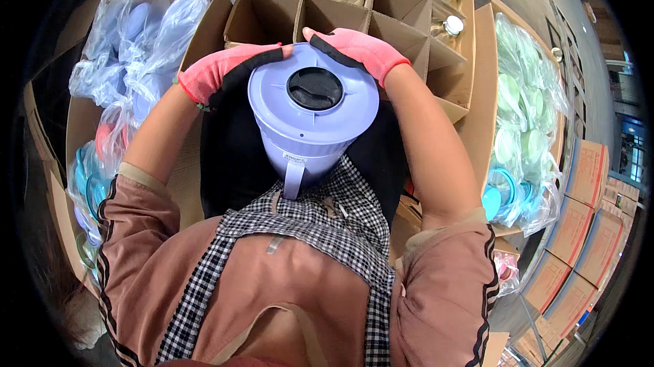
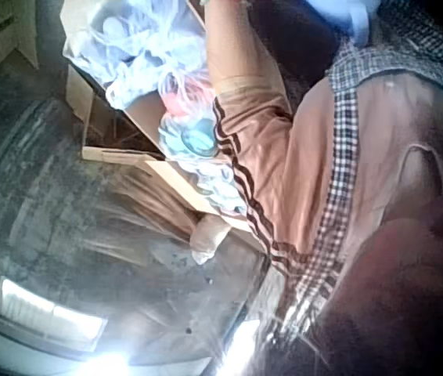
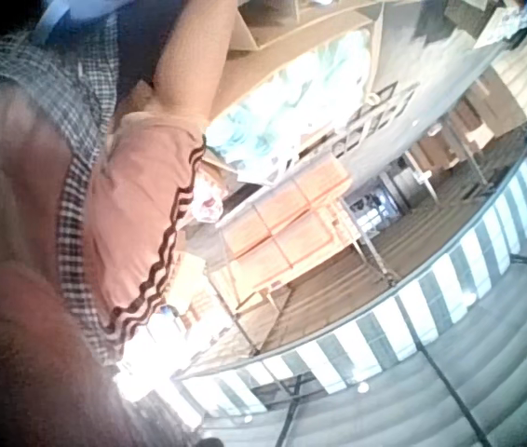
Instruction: The person sits on the floor in a warehouse and packs thermos flasks into cardboard boxes. They remove the flasks from plastic bags, insert the stainless steel inner bottles into the plastic outer shells, and secure the lids. The person then places the assembled flasks back into plastic bags and arranges them inside the boxes.
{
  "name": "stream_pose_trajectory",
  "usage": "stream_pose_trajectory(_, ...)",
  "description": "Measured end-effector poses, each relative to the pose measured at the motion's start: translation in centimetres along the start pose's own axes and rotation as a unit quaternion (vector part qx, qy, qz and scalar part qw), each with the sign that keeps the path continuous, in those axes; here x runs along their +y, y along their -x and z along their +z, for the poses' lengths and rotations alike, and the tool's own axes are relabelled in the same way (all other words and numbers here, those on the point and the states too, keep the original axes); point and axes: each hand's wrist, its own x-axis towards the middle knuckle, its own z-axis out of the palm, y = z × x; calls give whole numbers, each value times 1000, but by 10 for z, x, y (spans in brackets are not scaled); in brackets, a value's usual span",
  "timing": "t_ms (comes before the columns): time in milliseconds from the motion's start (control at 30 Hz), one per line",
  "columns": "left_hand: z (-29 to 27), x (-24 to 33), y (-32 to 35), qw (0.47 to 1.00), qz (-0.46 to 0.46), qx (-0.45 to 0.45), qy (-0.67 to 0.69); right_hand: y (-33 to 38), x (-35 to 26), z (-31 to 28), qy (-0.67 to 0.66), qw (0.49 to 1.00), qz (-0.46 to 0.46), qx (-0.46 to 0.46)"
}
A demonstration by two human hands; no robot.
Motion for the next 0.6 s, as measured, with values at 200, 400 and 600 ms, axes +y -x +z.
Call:
stream_pose_trajectory(200,8,4,-7,997,7,39,65,-45,44,-5,-29,995,-90,-38)
stream_pose_trajectory(400,7,-39,-2,962,116,20,248,10,45,10,-585,798,-49,140)
stream_pose_trajectory(600,61,-33,16,905,226,163,321,132,117,92,-372,928,24,-19)
